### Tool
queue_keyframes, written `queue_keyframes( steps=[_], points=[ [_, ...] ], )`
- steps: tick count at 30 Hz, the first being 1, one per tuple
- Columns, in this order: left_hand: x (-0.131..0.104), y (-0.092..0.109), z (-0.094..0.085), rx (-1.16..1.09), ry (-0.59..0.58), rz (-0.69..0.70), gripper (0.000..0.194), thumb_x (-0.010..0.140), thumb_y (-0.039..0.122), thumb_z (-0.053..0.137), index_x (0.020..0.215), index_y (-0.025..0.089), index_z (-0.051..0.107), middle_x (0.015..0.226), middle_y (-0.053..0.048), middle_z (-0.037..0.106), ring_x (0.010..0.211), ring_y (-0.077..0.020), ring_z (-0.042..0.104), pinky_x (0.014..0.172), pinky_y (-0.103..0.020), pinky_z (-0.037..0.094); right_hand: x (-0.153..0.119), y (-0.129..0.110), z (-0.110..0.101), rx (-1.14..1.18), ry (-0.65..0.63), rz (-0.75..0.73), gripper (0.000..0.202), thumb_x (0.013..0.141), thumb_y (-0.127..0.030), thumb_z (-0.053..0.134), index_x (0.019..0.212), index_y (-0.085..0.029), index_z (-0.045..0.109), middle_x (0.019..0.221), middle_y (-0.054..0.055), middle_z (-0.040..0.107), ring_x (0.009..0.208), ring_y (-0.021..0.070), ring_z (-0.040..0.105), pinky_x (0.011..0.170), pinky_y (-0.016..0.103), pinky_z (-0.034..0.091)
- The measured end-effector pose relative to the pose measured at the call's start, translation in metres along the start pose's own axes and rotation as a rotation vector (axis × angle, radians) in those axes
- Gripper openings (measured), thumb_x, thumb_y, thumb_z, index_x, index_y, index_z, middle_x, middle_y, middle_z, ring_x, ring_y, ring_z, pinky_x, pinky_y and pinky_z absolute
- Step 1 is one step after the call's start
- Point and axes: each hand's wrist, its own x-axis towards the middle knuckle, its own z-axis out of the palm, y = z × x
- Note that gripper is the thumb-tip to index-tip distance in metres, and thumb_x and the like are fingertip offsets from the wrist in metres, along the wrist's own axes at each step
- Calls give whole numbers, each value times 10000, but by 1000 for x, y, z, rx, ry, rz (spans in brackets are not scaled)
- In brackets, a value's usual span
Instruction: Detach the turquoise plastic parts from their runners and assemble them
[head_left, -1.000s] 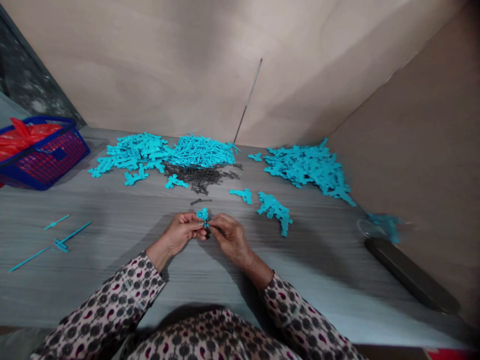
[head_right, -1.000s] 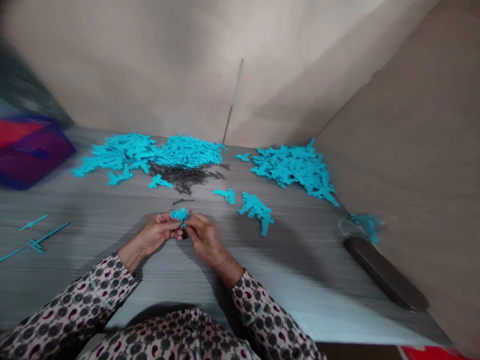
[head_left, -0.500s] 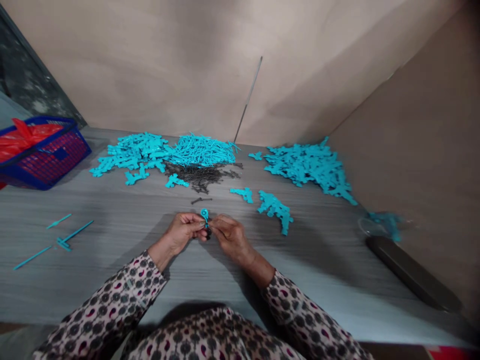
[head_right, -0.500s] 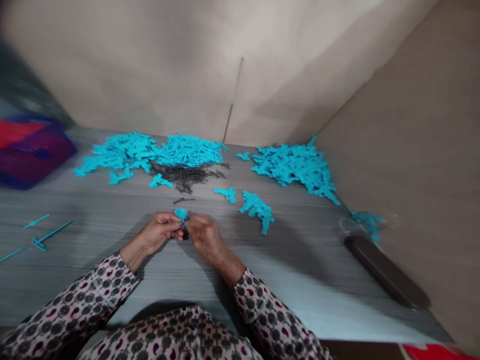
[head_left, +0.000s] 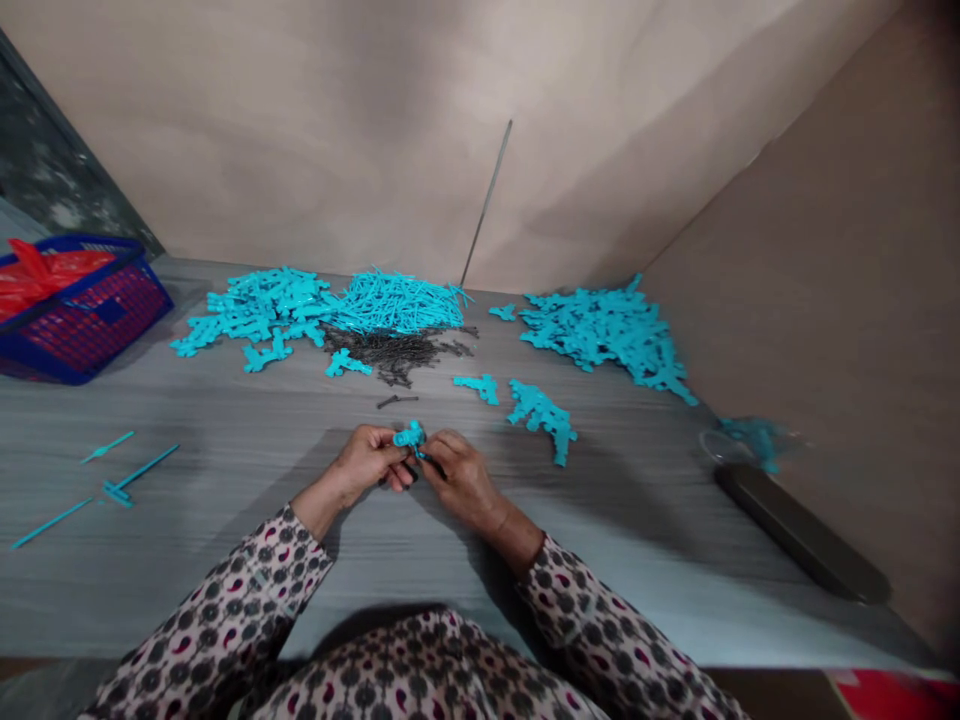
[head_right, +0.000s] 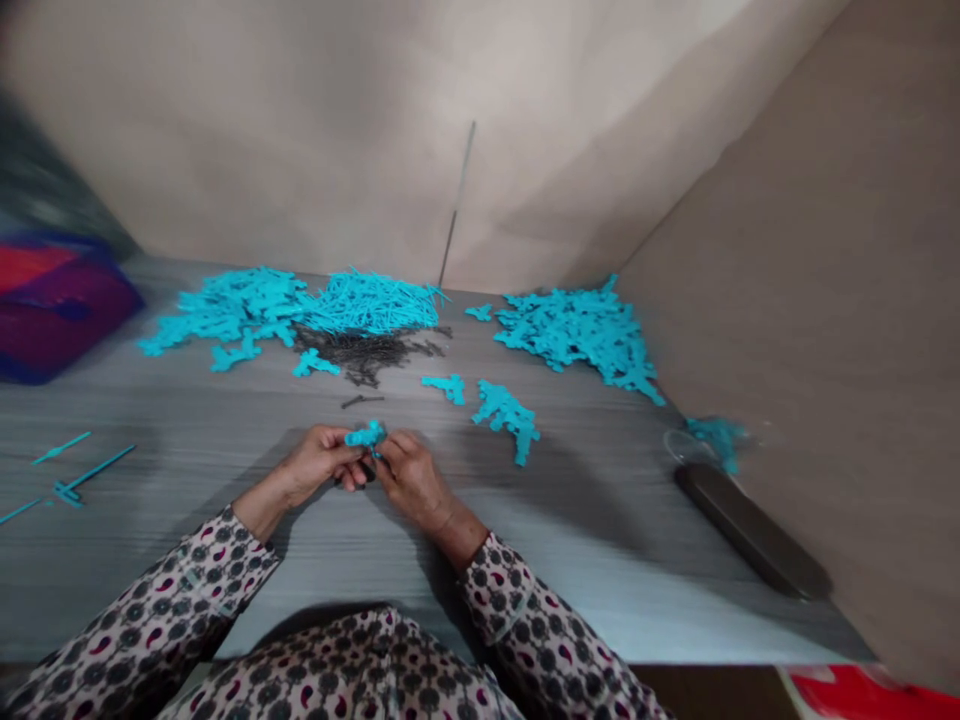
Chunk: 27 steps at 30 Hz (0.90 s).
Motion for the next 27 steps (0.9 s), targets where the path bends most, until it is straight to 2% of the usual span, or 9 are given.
queue_keyframes(
  steps=[3, 6, 9, 11, 13, 17, 22, 27],
  points=[
    [-2, 3, -9, 121, 2, -30, 167, 639, 260, 750, 624, 121, 658, 472, -26, 628, 376, -101, 560, 379, -172, 431, -1, 3, 2, -53, -49, -42, 171, 927, -142, 485, 834, -194, 618, 811, 70, 585, 807, 212, 552, 758, 339, 485],
    [-5, 6, -24, 205, 109, -50, 70, 634, 175, 704, 679, 137, 667, 486, -3, 625, 343, -94, 529, 340, -162, 367, 2, 1, 2, -117, -134, -73, 238, 949, -142, 457, 760, -193, 591, 790, 66, 558, 798, 207, 525, 745, 335, 477],
    [-7, 5, -38, 301, 240, -25, 195, 623, 122, 670, 814, 145, 705, 525, 6, 631, 338, -101, 505, 343, -183, 326, 6, -1, -1, -156, -204, -86, 264, 957, -138, 446, 733, -192, 573, 808, 74, 559, 821, 213, 517, 751, 339, 479],
    [-7, 2, -42, 414, 285, 49, 203, 639, 124, 652, 828, 140, 725, 508, 7, 611, 366, -109, 491, 384, -205, 333, 7, -3, -3, -142, -224, -76, 252, 954, -132, 448, 746, -192, 575, 824, 77, 559, 835, 216, 521, 754, 340, 483],
    [-7, -2, -41, 556, 305, 188, 161, 681, 154, 638, 807, 145, 739, 531, -5, 613, 449, -131, 520, 461, -228, 376, 9, -3, -5, -105, -232, -65, 239, 948, -124, 451, 758, -195, 579, 821, 74, 553, 830, 215, 527, 748, 335, 484],
    [-11, -6, -26, 930, 268, 476, 157, 818, 252, 598, 852, 184, 736, 739, -46, 634, 696, -180, 577, 647, -269, 430, 12, -2, -7, 18, -211, -25, 213, 934, -114, 459, 789, -195, 593, 802, 54, 558, 781, 193, 541, 710, 302, 478],
    [-18, -4, -14, 1295, 325, 537, 230, 913, 267, 501, 903, 180, 714, 832, -78, 557, 821, -222, 535, 717, -315, 427, 18, 1, -5, 164, -196, 30, 236, 935, -138, 467, 741, -190, 592, 734, 17, 536, 708, 149, 532, 657, 251, 446],
    [-14, -4, -14, 1382, 264, 580, 279, 941, 247, 447, 1018, 148, 696, 946, -116, 578, 941, -256, 509, 826, -372, 432, 19, 4, -2, 192, -206, 40, 253, 921, -124, 478, 697, -183, 579, 724, 18, 544, 696, 148, 538, 650, 253, 443]
  ],
)
